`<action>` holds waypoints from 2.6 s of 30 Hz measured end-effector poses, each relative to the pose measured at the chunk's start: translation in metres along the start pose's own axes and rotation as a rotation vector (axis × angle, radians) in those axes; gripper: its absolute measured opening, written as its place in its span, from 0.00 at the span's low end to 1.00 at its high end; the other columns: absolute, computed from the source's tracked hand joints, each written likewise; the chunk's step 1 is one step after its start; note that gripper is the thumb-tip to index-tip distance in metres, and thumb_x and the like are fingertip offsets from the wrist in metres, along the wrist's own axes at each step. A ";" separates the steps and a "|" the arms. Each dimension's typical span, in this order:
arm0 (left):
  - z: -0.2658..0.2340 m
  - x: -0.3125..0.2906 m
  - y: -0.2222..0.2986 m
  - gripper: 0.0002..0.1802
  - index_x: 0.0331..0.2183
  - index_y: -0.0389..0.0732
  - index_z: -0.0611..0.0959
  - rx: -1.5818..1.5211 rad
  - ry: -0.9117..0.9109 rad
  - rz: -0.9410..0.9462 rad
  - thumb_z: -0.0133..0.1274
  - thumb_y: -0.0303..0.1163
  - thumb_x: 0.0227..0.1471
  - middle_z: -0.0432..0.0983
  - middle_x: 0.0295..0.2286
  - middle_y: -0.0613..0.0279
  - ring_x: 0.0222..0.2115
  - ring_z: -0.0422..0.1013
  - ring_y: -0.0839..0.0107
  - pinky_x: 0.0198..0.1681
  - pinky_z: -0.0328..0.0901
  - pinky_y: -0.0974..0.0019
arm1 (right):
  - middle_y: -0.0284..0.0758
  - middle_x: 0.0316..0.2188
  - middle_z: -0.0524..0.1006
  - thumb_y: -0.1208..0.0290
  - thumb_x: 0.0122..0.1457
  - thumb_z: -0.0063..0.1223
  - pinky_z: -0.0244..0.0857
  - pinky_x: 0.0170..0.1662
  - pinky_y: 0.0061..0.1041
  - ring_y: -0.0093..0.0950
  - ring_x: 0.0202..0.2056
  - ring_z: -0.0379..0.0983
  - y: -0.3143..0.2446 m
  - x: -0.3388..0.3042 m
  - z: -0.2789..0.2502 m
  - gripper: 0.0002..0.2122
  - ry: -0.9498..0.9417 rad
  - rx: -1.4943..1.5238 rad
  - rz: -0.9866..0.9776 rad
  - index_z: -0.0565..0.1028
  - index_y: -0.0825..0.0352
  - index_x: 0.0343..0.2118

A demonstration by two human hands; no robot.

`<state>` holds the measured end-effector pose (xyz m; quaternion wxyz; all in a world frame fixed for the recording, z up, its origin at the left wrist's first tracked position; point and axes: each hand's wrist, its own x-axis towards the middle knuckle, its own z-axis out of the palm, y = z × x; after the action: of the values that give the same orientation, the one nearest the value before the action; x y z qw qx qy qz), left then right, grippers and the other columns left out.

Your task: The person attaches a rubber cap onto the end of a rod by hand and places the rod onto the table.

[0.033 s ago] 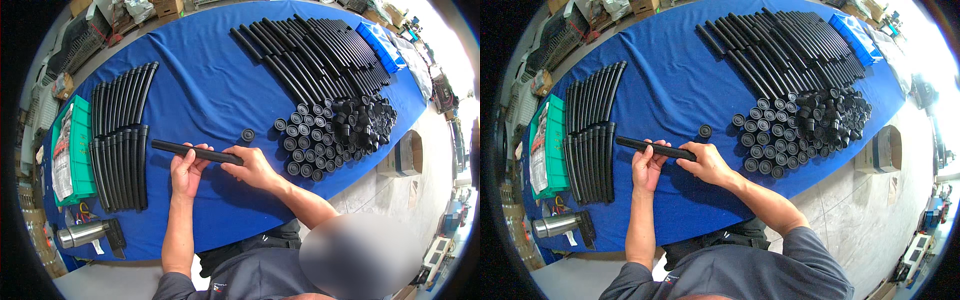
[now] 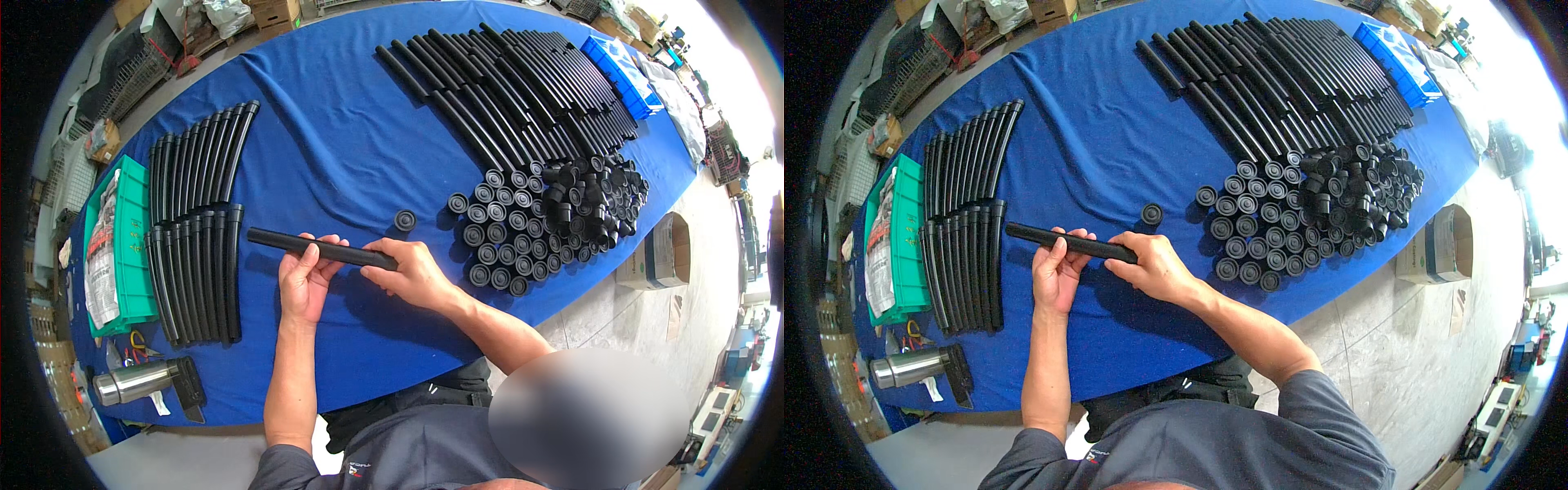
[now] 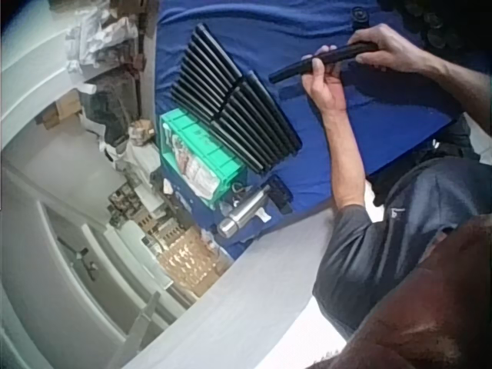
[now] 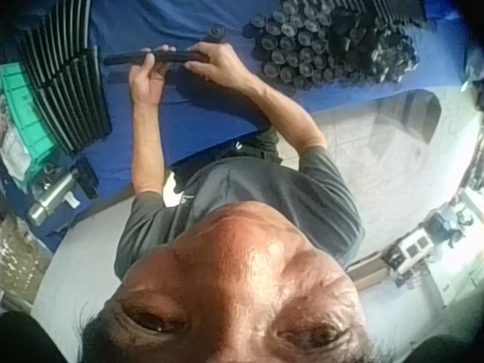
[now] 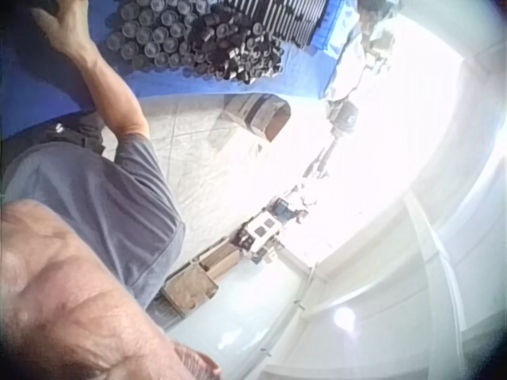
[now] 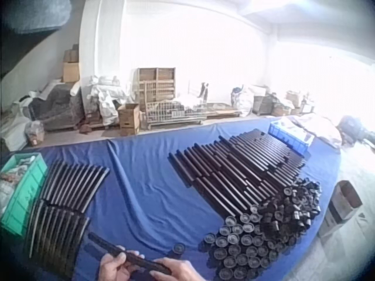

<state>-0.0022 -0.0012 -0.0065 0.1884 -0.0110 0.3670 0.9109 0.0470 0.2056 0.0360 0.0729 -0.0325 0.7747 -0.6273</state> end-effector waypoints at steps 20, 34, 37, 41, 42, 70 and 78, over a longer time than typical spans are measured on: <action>0.000 -0.001 0.000 0.10 0.43 0.38 0.74 -0.032 -0.008 0.017 0.50 0.27 0.59 0.76 0.43 0.44 0.46 0.74 0.51 0.48 0.74 0.53 | 0.45 0.29 0.79 0.68 0.53 0.60 0.70 0.34 0.32 0.36 0.31 0.78 -0.019 0.001 -0.006 0.18 -0.084 0.021 0.184 0.75 0.70 0.45; -0.001 0.000 -0.001 0.10 0.44 0.39 0.73 -0.010 -0.013 0.005 0.48 0.25 0.60 0.76 0.43 0.44 0.46 0.74 0.49 0.47 0.75 0.51 | 0.37 0.23 0.78 0.67 0.55 0.61 0.69 0.27 0.26 0.25 0.22 0.76 -0.005 0.001 -0.004 0.17 -0.014 0.022 0.089 0.76 0.72 0.44; 0.000 0.000 -0.001 0.10 0.44 0.39 0.73 -0.017 -0.002 0.004 0.48 0.25 0.59 0.76 0.43 0.44 0.47 0.74 0.49 0.47 0.75 0.52 | 0.33 0.21 0.77 0.68 0.55 0.61 0.67 0.22 0.21 0.19 0.19 0.73 -0.003 0.001 -0.003 0.17 0.014 0.048 0.020 0.76 0.72 0.45; 0.001 -0.001 -0.001 0.10 0.44 0.38 0.73 -0.020 0.005 0.003 0.48 0.24 0.59 0.76 0.43 0.43 0.47 0.74 0.50 0.47 0.75 0.52 | 0.39 0.24 0.78 0.67 0.54 0.61 0.69 0.28 0.27 0.25 0.24 0.76 -0.003 0.000 -0.003 0.17 0.010 0.009 0.039 0.76 0.72 0.45; 0.001 -0.001 0.000 0.10 0.44 0.38 0.73 -0.019 0.005 0.003 0.48 0.24 0.59 0.76 0.43 0.43 0.47 0.74 0.50 0.47 0.75 0.52 | 0.41 0.26 0.78 0.67 0.54 0.61 0.69 0.31 0.29 0.28 0.27 0.77 -0.002 0.001 -0.003 0.18 0.022 -0.029 -0.015 0.76 0.72 0.45; 0.007 0.001 0.002 0.08 0.42 0.41 0.73 0.030 0.032 -0.048 0.51 0.26 0.59 0.77 0.41 0.44 0.44 0.75 0.51 0.45 0.75 0.55 | 0.36 0.19 0.76 0.63 0.58 0.58 0.69 0.26 0.27 0.24 0.21 0.75 0.003 0.001 -0.005 0.17 0.030 -0.023 -0.122 0.76 0.72 0.43; -0.001 0.000 0.002 0.09 0.43 0.39 0.73 0.005 0.012 -0.017 0.48 0.28 0.61 0.77 0.41 0.43 0.44 0.75 0.50 0.46 0.75 0.53 | 0.40 0.28 0.79 0.65 0.56 0.59 0.70 0.31 0.27 0.28 0.28 0.77 -0.025 0.002 -0.016 0.18 -0.163 0.018 0.211 0.75 0.72 0.47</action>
<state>-0.0030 -0.0034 -0.0056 0.1938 -0.0190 0.3702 0.9083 0.0416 0.2159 0.0631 0.2017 -0.0009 0.7596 -0.6184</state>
